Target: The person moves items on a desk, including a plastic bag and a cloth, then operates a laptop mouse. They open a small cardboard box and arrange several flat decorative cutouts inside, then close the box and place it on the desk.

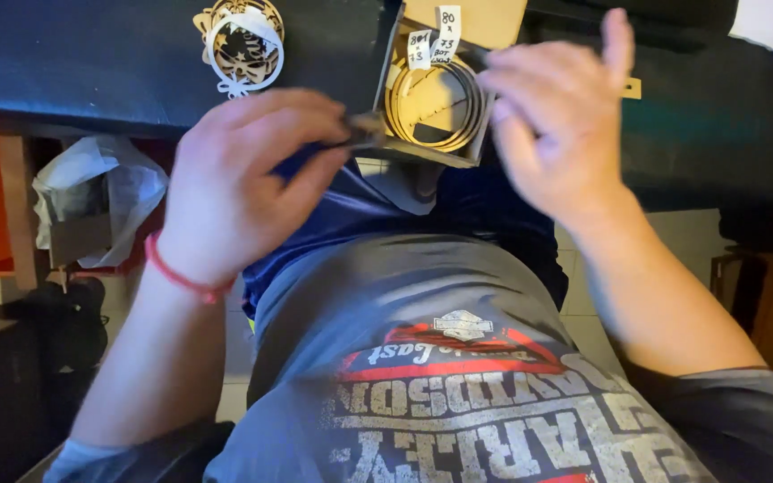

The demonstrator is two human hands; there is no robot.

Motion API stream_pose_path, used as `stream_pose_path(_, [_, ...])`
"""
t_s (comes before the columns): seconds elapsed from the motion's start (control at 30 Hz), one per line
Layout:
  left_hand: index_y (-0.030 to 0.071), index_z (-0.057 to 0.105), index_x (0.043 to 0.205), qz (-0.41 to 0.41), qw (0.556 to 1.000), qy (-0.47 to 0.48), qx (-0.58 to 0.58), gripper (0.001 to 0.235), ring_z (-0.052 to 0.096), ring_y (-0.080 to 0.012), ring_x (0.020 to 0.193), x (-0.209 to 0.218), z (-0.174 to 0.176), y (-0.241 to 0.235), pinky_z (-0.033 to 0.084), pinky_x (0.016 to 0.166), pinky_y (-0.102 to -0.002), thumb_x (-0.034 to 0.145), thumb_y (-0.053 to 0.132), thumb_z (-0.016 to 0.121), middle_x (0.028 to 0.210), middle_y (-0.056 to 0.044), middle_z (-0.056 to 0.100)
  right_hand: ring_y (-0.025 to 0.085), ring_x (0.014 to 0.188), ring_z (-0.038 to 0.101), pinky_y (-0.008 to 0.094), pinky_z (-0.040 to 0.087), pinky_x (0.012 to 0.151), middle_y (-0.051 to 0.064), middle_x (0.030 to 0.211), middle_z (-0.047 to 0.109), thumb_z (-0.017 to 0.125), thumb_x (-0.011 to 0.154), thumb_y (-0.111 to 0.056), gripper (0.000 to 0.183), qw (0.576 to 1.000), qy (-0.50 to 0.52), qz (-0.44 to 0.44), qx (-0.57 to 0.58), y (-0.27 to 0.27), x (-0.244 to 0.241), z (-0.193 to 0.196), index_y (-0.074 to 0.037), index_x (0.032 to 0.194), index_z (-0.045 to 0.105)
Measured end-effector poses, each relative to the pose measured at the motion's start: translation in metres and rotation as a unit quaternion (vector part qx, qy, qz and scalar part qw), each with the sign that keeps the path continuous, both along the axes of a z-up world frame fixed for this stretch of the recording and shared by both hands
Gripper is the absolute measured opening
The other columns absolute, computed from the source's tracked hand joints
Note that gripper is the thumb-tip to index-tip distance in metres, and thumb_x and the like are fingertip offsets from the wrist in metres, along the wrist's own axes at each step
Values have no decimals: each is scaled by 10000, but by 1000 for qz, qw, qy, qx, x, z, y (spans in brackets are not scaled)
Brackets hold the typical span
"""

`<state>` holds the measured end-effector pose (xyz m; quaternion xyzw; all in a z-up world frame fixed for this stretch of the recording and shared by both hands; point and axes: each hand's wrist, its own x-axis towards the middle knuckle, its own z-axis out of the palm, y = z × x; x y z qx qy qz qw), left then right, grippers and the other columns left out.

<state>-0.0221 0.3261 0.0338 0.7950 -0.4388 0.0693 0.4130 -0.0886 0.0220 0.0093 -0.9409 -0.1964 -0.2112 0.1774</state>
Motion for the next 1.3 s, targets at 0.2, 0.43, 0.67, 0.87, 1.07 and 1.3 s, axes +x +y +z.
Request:
stream_pose_path(0.2, [139,745,859,-22,992,-112,45,68,552,-305,920,25,-11,-62,416,689,-441,926,135,732,1061,-26,637,329,1131,680,633,174,1224,159,1189,745,645,1052,-13,127,994,34,-80,71,-22,-25,-2,-19,1096,764])
stream_pose_path(0.43, [248,777,706,72,970,-189,138,101,513,-336,770,31,-21,-92,376,546,-429,799,213,789,765,-56,460,294,1070,686,591,198,1238,148,1146,736,656,994,-3,116,986,72,-108,101,-33,-51,-11,-22,1038,762])
stream_pose_path(0.67, [305,841,873,75,959,-190,195,70,519,-321,819,33,-30,-95,426,597,-440,842,312,778,857,-37,533,291,1067,680,615,240,1212,148,1149,732,671,996,-18,102,987,81,-97,101,-33,-56,-16,-26,1052,756])
stream_pose_path(0.87, [269,819,806,63,962,-179,197,74,571,-332,831,36,-25,-97,461,593,-457,863,248,778,838,-61,568,289,1075,678,592,247,1206,147,1138,733,671,988,-12,101,987,90,-83,107,-32,-54,-17,-23,1047,752])
stream_pose_path(1.07, [196,703,634,0,977,-84,197,157,557,-341,726,44,-31,-98,411,630,-480,711,89,617,742,-60,577,275,1064,677,576,246,1210,138,1140,731,657,998,-27,105,985,104,-83,110,-31,-54,-22,-33,1045,751])
stream_pose_path(1.3, [222,760,679,64,954,-213,202,116,588,-289,839,37,-31,-103,426,682,-430,765,176,698,878,-57,580,279,1060,675,589,245,1213,142,1138,725,645,998,-5,108,984,105,-85,119,-32,-56,-23,-27,1040,742])
